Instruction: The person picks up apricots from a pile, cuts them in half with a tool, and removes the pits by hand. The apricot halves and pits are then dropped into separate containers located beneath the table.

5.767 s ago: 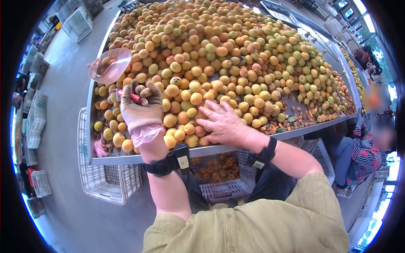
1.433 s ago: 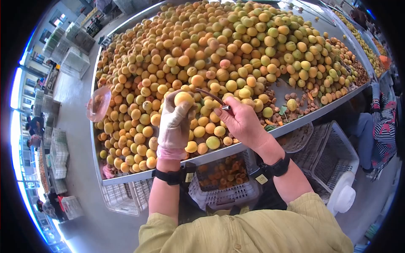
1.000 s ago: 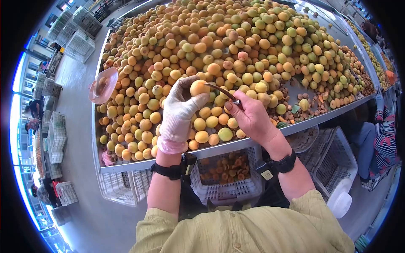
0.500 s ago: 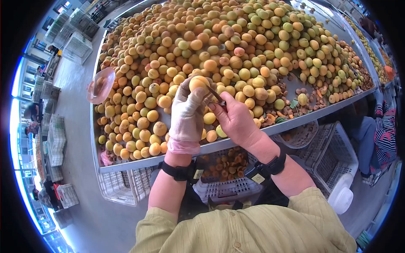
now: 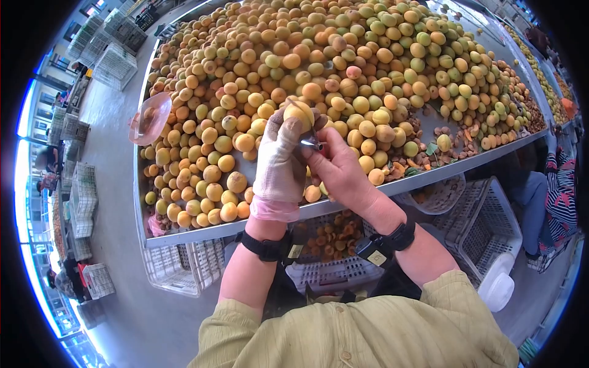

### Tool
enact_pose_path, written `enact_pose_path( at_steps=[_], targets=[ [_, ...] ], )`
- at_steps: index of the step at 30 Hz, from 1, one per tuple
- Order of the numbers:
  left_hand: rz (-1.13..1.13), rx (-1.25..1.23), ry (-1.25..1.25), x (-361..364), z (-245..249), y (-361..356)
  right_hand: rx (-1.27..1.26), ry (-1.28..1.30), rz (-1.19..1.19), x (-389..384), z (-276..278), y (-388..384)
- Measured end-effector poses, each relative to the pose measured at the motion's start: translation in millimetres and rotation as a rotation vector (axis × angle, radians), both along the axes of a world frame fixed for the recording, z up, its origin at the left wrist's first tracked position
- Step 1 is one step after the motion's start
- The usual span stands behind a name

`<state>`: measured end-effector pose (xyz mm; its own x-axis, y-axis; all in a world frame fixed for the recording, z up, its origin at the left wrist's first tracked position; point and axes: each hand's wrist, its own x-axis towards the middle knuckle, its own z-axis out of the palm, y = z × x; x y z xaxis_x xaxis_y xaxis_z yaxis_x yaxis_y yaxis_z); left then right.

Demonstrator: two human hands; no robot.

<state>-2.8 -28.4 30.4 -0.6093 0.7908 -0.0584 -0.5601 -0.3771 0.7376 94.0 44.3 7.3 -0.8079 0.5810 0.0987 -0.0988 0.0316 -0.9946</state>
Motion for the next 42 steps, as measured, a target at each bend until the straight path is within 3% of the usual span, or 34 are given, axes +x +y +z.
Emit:
enact_pose_path(
  at_steps=[1, 2, 4, 10, 13, 15, 18, 20, 24, 27, 29, 30, 33, 36, 39, 42],
  targets=[
    [0.011, 0.023, 0.001, -2, -1, 1, -0.205, -0.066, 0.063, 2, 3, 2],
    [0.021, 0.046, 0.004, -4, -2, 1, -0.202, -0.066, 0.066, 2, 0, 2],
    [0.004, 0.050, 0.007, -7, 0, -1, 0.076, -0.085, -0.036, 2, -7, 1],
    [0.035, -0.062, 0.145, -7, 1, -1, 0.206, -0.122, 0.008, 4, 1, 22],
    [-0.001, -0.044, 0.104, -5, 1, 1, 0.120, -0.087, 0.077, 0, -4, 20],
    [-0.011, 0.020, -0.058, 6, -7, 4, -0.227, 0.064, 0.091, -3, -13, 9],
    [0.000, 0.032, -0.066, 9, -3, 2, -0.139, 0.043, 0.054, -4, -8, 6],
    [0.005, 0.034, -0.027, 3, 1, -1, -0.130, 0.040, 0.050, -3, -10, 11],
    [-0.088, -0.187, 0.391, -28, 16, -15, -0.007, -0.045, 0.182, 8, 2, 31],
    [-0.198, -0.280, 0.468, -35, 17, -21, 0.154, -0.152, 0.254, 12, 9, 36],
    [-0.076, -0.037, 0.146, -14, 1, -11, -0.044, -0.074, 0.201, 9, 1, 28],
    [-0.117, 0.065, -0.022, -4, -7, -7, -0.045, -0.076, 0.198, 7, -4, 22],
    [-0.091, 0.068, -0.232, 8, 2, -2, -0.047, -0.045, 0.102, 4, -5, 16],
    [-0.098, 0.081, -0.028, -11, -3, -4, 0.003, -0.072, 0.145, 9, -3, 26],
    [-0.241, -0.280, 0.437, -38, 15, -17, 0.145, -0.236, 0.230, 19, 11, 39],
    [-0.200, -0.216, 0.354, -33, 6, -15, 0.041, -0.180, 0.228, 19, 5, 36]
  ],
)
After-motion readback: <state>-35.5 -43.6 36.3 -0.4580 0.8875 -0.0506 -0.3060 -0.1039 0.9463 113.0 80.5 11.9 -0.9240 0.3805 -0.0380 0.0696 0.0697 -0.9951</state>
